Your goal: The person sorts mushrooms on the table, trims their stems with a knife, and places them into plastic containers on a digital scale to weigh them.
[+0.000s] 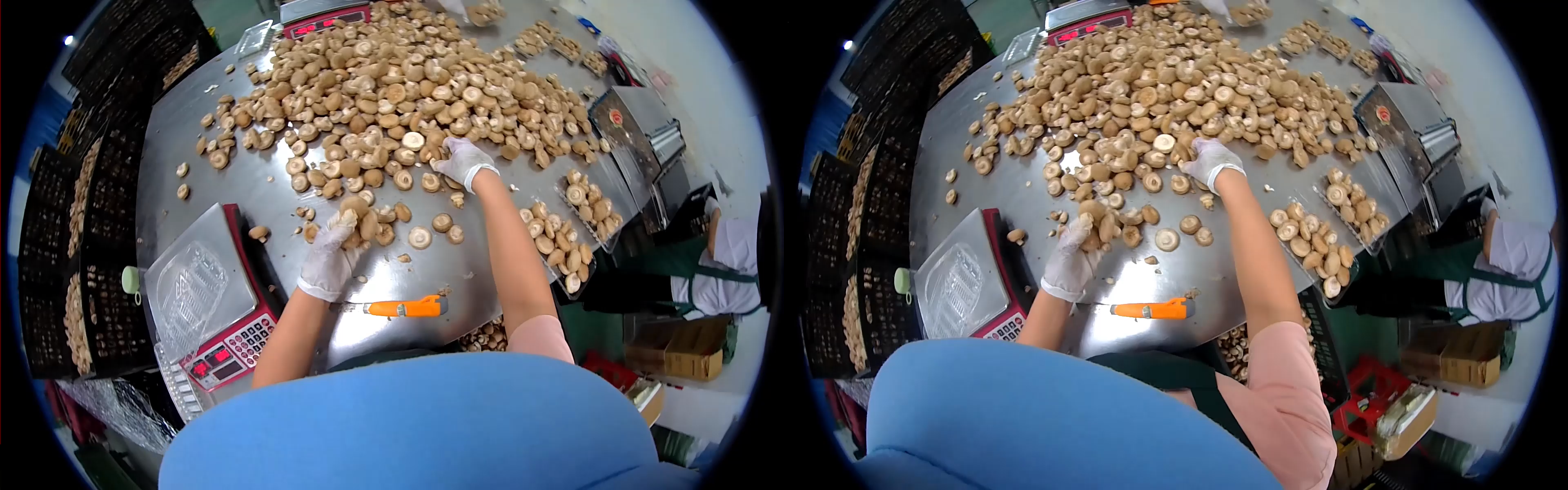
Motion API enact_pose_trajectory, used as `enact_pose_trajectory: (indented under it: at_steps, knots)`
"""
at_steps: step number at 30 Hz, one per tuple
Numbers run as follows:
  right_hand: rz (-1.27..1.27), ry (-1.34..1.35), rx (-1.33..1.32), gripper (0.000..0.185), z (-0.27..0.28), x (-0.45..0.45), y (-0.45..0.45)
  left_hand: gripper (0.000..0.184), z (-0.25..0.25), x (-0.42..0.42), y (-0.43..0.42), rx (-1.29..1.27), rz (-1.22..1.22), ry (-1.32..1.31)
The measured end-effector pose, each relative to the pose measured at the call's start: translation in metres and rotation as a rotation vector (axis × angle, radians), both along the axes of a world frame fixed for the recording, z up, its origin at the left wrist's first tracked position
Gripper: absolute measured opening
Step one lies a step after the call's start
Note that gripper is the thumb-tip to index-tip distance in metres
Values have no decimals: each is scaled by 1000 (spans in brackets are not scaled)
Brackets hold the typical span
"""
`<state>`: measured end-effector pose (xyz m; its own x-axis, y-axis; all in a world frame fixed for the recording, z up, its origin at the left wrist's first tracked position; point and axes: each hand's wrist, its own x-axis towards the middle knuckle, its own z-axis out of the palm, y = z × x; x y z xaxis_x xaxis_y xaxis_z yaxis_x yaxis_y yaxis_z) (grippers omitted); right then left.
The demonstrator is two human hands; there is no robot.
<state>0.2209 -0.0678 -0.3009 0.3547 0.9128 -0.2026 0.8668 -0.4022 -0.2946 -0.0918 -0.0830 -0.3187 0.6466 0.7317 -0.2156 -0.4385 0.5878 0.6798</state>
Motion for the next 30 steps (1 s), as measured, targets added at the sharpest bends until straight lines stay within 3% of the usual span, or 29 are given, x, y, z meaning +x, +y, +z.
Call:
enact_pose_trajectory:
  at_steps: [4, 7, 9, 11, 12, 14, 17, 19, 21, 22, 23, 24, 25, 26, 27, 28, 29, 30]
  knots:
    - [0, 130, 43, 67, -28, 30, 9, 46, 0, -27, -18, -57, -2, -18]
    - [-14, 190, -113, 76, -11, 32, 1, 42, 11, -42, -32, -76, 8, -45]
    - [-9, 138, -66, 76, -15, 28, 0, 45, 15, -47, -39, -104, 26, -18]
    - [-18, -42, -77, 73, -14, 13, 5, 45, 15, -52, -42, -66, -3, -69]
    - [-12, -72, -80, 59, 1, -2, 2, 45, 12, -54, -43, -67, 1, -72]
    - [31, -174, -97, 58, -20, 12, 15, 45, 3, -58, -46, 84, -99, -151]
    - [78, -340, -135, 43, -4, 10, 24, 51, 18, -78, -65, 95, -82, -43]
    - [57, -270, 229, 33, 2, -1, 17, 50, 31, -107, -76, 122, -103, -74]
    - [105, -15, 448, 30, 49, -76, 5, 54, 72, -136, -96, 132, 104, 179]
    - [276, 219, 549, 32, 45, -108, 6, 53, 77, -157, -100, 192, 236, 233]
    - [427, 449, 640, 34, 43, -140, 7, 52, 78, -176, -95, 413, 338, 257]
    - [583, 551, 587, 34, 52, -178, 8, 47, 80, -199, -91, 586, 458, 319]
    - [726, 640, 534, 33, 62, -217, 8, 37, 75, -228, -84, 777, 597, 551]
    - [822, 768, 501, 32, 65, -252, 11, 28, 96, -227, -90, 590, 782, 638]
    - [814, 1070, 308, 27, 63, -286, 12, 33, 92, -250, -81, 765, 862, 882]
    - [1049, 658, 489, 24, 69, -315, 21, 35, 101, -261, -78, 947, 881, 1129]
    - [1094, 782, 527, 22, 58, -350, 28, 36, 90, -281, -69, 946, 904, 1131]
    - [1063, 700, 538, 22, 65, -373, 22, 39, 80, -298, -61, 973, 876, 1204]
